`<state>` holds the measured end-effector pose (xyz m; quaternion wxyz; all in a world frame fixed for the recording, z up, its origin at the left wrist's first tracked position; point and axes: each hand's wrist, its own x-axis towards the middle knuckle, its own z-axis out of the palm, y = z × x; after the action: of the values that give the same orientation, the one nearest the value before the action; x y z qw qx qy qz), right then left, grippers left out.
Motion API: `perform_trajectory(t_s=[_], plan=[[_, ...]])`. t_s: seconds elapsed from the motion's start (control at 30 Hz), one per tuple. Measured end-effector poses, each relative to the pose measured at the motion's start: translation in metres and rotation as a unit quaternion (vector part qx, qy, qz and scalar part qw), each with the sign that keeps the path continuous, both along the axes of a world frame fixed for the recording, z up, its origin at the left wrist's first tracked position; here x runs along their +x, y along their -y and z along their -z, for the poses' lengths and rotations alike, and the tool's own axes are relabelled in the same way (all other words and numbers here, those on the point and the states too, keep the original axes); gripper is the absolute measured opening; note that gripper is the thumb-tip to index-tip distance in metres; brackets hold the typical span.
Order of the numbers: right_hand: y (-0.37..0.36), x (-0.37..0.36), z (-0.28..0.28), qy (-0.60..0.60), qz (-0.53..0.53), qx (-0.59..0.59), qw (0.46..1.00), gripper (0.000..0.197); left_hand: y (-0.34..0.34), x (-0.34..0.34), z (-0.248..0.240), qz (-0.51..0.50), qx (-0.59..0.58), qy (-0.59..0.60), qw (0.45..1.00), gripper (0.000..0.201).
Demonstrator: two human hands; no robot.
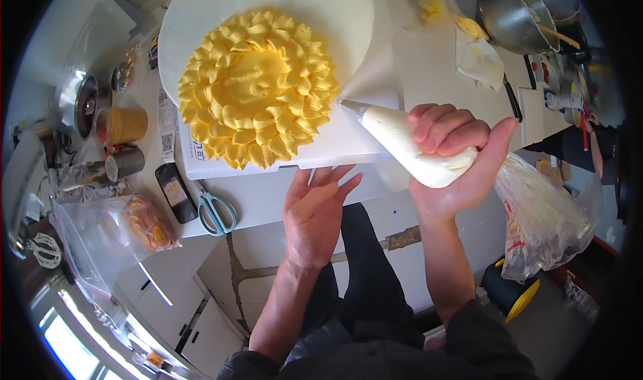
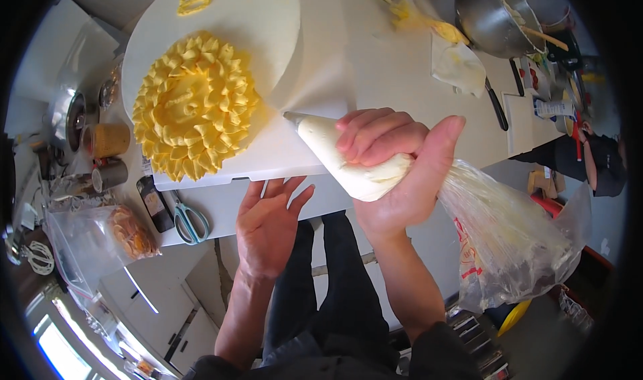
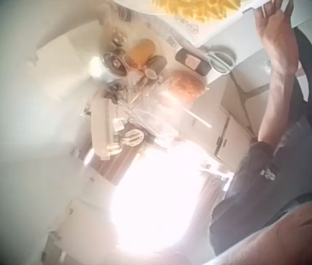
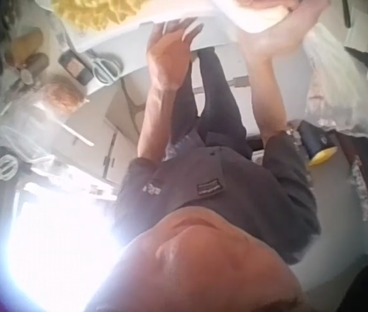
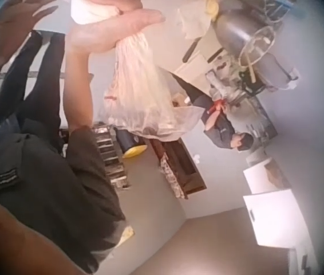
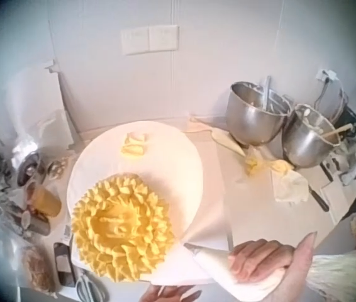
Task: The recorder uses a piping bag to add decorative borders to a cake.
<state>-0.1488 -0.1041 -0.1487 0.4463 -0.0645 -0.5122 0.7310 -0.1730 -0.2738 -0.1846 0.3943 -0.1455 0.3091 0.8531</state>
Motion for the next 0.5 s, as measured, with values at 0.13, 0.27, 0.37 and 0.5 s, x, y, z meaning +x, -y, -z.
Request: perform_trajectory(t_s=[0.13,0.27,0.37,0.5], plan=[[-0.0037,-0.0018,0.0038,0.001,-0.001,-0.013,1.0,0.069,-0.0019,0.0008,-0.002,-0.004,-0.009,0.01,1.0,0.057],[-0.0056,-0.004,0.007,0.007,0.005,-0.003,1.0,0.069,-0.0031,0.0009,-0.0011,-0.003,-0.007,0.016,1.0,0.057],[-0.0055,-0.0058,0.007,0.011,0.009,-0.008,1.0,0.069,-0.0028,0.0007,-0.0006,-0.003,-0.01,0.012,1.0,0.057],[-0.0071,-0.0058,0.0044,0.011,0.002,-0.009,1.0,0.069,-0.0035,0.0012,-0.0004,0.001,-0.015,0.006,1.0,0.056]])
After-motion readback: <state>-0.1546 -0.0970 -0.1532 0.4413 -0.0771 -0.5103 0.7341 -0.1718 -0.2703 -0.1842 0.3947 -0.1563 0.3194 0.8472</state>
